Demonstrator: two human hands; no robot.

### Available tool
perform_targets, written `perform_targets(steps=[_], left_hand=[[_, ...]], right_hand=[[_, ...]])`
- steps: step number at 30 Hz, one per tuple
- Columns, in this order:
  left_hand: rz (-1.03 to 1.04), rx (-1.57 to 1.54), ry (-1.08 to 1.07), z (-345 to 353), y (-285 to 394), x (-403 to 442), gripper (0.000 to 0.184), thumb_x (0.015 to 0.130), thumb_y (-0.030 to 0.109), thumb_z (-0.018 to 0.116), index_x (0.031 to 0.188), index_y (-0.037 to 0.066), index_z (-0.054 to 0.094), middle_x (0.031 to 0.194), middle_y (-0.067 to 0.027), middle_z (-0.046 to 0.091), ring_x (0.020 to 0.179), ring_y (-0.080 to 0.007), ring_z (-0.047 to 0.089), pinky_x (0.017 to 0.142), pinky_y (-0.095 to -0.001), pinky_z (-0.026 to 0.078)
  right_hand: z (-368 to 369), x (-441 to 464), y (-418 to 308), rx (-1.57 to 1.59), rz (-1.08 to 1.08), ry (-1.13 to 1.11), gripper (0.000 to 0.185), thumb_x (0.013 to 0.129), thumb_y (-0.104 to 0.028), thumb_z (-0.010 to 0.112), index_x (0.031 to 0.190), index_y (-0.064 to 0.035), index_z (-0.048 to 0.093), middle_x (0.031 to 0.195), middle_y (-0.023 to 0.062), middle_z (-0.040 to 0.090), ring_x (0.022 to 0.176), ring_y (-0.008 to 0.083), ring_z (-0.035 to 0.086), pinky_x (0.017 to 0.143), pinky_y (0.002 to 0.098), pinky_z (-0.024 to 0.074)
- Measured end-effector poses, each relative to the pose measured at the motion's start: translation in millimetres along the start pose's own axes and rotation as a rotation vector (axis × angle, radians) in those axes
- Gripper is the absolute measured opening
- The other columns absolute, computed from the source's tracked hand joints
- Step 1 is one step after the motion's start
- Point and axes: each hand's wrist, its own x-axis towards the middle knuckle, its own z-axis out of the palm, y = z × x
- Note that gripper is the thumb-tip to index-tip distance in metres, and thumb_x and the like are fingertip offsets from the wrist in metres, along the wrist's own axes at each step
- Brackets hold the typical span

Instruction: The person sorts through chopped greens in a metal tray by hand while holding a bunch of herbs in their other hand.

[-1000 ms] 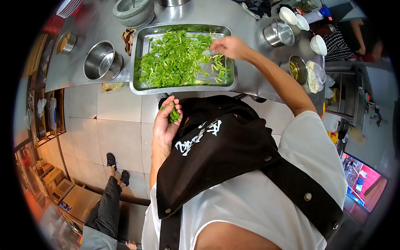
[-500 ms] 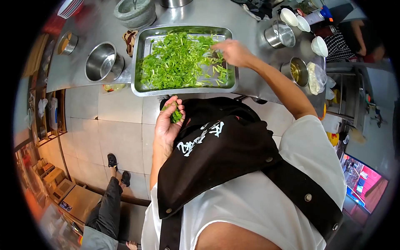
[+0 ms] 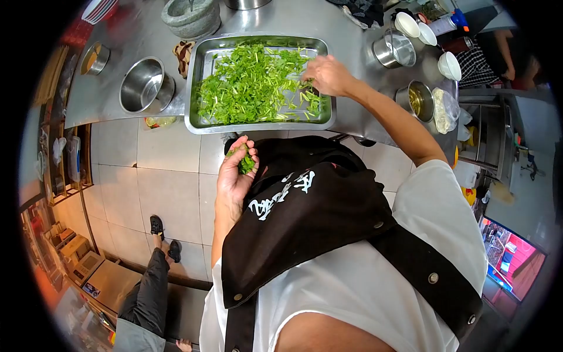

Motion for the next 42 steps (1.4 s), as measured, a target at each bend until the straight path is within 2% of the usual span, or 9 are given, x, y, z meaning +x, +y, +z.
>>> perform_targets(steps=[2, 8, 14, 20, 24, 27, 32, 37, 42], left_hand=[[-0.002, 0.0, 0.008, -1, 1, -1, 0.025, 0.085, 0.001, 0.055, 0.11, 0.005, 0.053, 0.096, -0.009, 0.061, 0.081, -0.0174, 0.059, 0.072, -0.0286, 0.051], [-0.01, 0.002, 0.009, 1, 0, -3, 0.024, 0.085, 0.002, 0.056, 0.109, 0.006, 0.053, 0.095, -0.0087, 0.061, 0.08, -0.0175, 0.058, 0.071, -0.0287, 0.05], [0.014, -0.004, -0.007, -2, 1, -4, 0.025, 0.085, 0.002, 0.056, 0.11, 0.005, 0.053, 0.095, -0.0087, 0.061, 0.08, -0.0175, 0.058, 0.071, -0.0282, 0.051], [0.018, -0.003, 0.033, 2, -2, -7, 0.026, 0.084, 0.0, 0.055, 0.11, 0.004, 0.053, 0.094, -0.0091, 0.061, 0.08, -0.018, 0.058, 0.071, -0.0284, 0.051], [0.021, -0.004, 0.035, 3, -3, -7, 0.026, 0.084, -0.001, 0.054, 0.11, 0.003, 0.053, 0.094, -0.0091, 0.061, 0.079, -0.0178, 0.058, 0.07, -0.028, 0.051], [0.027, -0.006, 0.062, -1, -2, -6, 0.026, 0.085, 0.0, 0.054, 0.11, 0.004, 0.053, 0.094, -0.009, 0.061, 0.079, -0.0176, 0.059, 0.07, -0.028, 0.051], [0.017, 0.033, 0.08, 5, -2, -2, 0.025, 0.085, 0.0, 0.054, 0.11, 0.004, 0.053, 0.094, -0.0086, 0.061, 0.079, -0.0175, 0.059, 0.071, -0.0282, 0.051], [-0.018, 0.014, 0.023, 16, -6, 4, 0.026, 0.084, -0.001, 0.056, 0.109, 0.003, 0.053, 0.094, -0.0094, 0.061, 0.078, -0.018, 0.059, 0.071, -0.028, 0.051], [-0.015, 0.042, 0.058, 13, -8, 10, 0.025, 0.086, 0.002, 0.055, 0.111, 0.004, 0.053, 0.095, -0.008, 0.061, 0.079, -0.0169, 0.059, 0.07, -0.0279, 0.051]], right_hand=[[4, 4, 3, -0.081, 0.073, 0.2, 0.022, 0.07, -0.005, 0.053, 0.083, -0.0158, 0.067, 0.084, 0.0002, 0.06, 0.09, 0.0206, 0.054, 0.078, 0.0359, 0.0377], [-12, 3, 2, 0.026, -0.016, -0.087, 0.028, 0.071, -0.007, 0.05, 0.091, -0.0142, 0.067, 0.087, 0.0037, 0.061, 0.094, 0.022, 0.055, 0.077, 0.0379, 0.0385], [-13, 15, -3, -0.028, 0.242, 0.023, 0.038, 0.074, -0.005, 0.046, 0.108, -0.013, 0.062, 0.097, 0.0079, 0.059, 0.1, 0.0257, 0.052, 0.086, 0.0382, 0.0395], [-15, 29, -7, 0.164, 0.153, -0.114, 0.042, 0.073, -0.003, 0.046, 0.111, -0.012, 0.061, 0.108, 0.0121, 0.06, 0.102, 0.0291, 0.054, 0.09, 0.0432, 0.0409], [-17, 44, 13, 0.252, 0.145, 0.188, 0.044, 0.078, -0.006, 0.045, 0.12, -0.0124, 0.055, 0.107, 0.0165, 0.06, 0.098, 0.0319, 0.057, 0.087, 0.0421, 0.045], [-130, 54, -12, 0.356, 0.197, 0.444, 0.028, 0.089, -0.018, 0.049, 0.113, -0.0087, 0.057, 0.1, 0.0098, 0.063, 0.085, 0.0181, 0.06, 0.076, 0.0312, 0.0475], [-272, 12, -51, 0.205, -0.082, 0.759, 0.027, 0.089, -0.019, 0.048, 0.113, -0.0084, 0.057, 0.1, 0.0097, 0.062, 0.086, 0.018, 0.059, 0.076, 0.0314, 0.0471], [-276, -19, -51, 0.181, -0.131, 0.64, 0.027, 0.089, -0.02, 0.048, 0.112, -0.0081, 0.057, 0.101, 0.0096, 0.062, 0.087, 0.0179, 0.059, 0.077, 0.0316, 0.0468], [-136, -2, -13, 0.2, 0.072, 0.233, 0.027, 0.089, -0.021, 0.048, 0.111, -0.0077, 0.057, 0.101, 0.0094, 0.062, 0.088, 0.0179, 0.058, 0.078, 0.0318, 0.0464]])
